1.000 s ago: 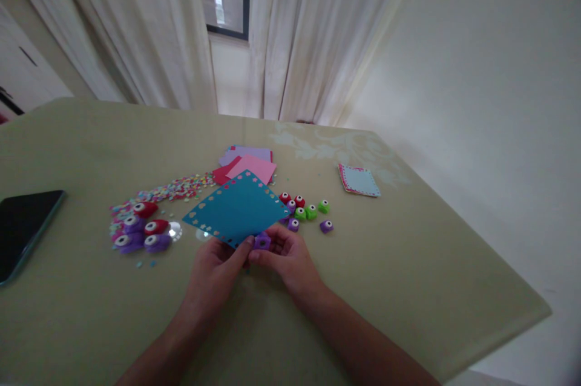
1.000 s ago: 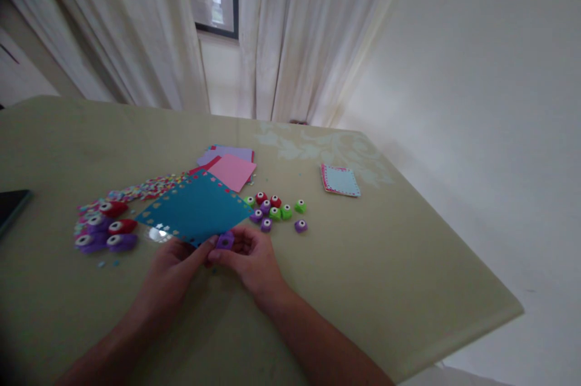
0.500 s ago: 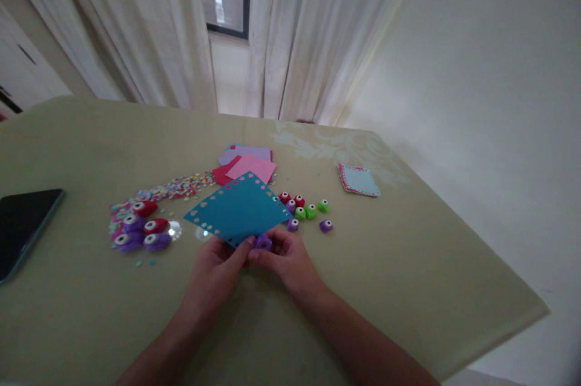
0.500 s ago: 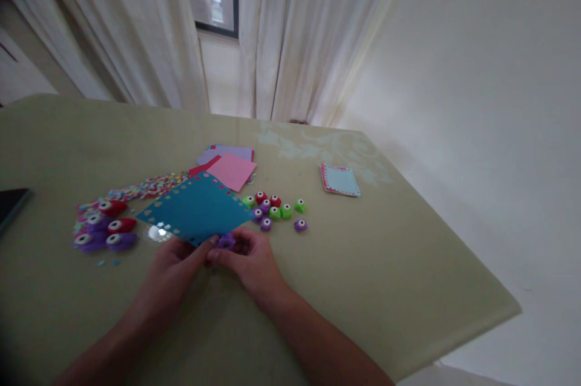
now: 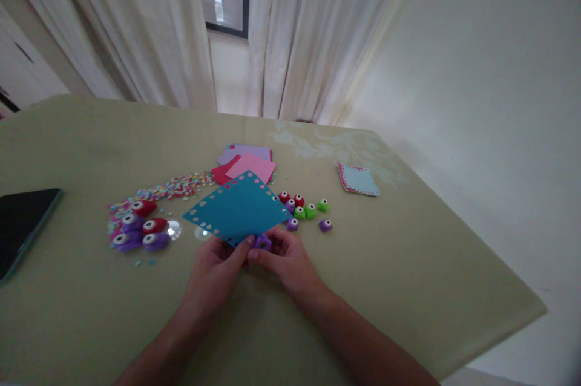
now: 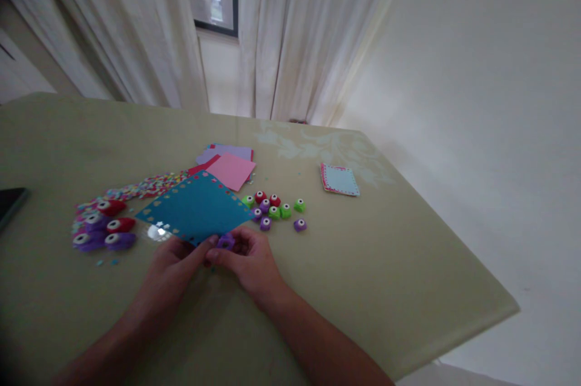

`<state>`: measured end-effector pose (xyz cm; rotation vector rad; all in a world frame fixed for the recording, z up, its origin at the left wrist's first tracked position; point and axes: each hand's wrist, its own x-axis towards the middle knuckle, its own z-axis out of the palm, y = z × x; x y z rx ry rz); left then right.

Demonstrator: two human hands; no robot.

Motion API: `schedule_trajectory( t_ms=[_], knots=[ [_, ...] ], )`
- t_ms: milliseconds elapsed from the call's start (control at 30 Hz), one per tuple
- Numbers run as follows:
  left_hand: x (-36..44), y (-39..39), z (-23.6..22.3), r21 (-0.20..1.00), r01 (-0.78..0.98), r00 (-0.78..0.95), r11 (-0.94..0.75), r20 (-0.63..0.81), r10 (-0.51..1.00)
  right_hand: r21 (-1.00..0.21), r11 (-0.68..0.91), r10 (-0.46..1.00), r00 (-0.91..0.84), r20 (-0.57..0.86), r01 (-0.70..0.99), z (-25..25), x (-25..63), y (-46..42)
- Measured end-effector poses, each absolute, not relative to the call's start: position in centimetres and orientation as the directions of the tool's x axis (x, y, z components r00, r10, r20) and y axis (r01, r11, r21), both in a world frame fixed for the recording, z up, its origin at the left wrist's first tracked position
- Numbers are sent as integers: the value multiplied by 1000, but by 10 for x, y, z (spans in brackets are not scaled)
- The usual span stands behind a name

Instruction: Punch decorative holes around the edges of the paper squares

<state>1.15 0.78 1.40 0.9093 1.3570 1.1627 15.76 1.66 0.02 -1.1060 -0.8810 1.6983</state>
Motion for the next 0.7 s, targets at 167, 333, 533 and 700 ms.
schedule_trajectory(
  t_ms=[167,333,533,700],
  knots=[
    [10,7,10,967,-83,-103,241,-248,963,-901,-323,941,-205,-271,-290,-3,159,17],
    [9,7,5,966,-102,-93,236,-245,965,-894,-333,938,-202,-281,-300,0,158,17],
    [9,7,8,967,-75,-95,243,-249,964,-887,-340,935,-212,-284,-312,4,157,17],
    [10,7,11,973,-75,-108,219,-226,968,-890,-336,937,-212,-279,-310,3,157,17]
  ],
)
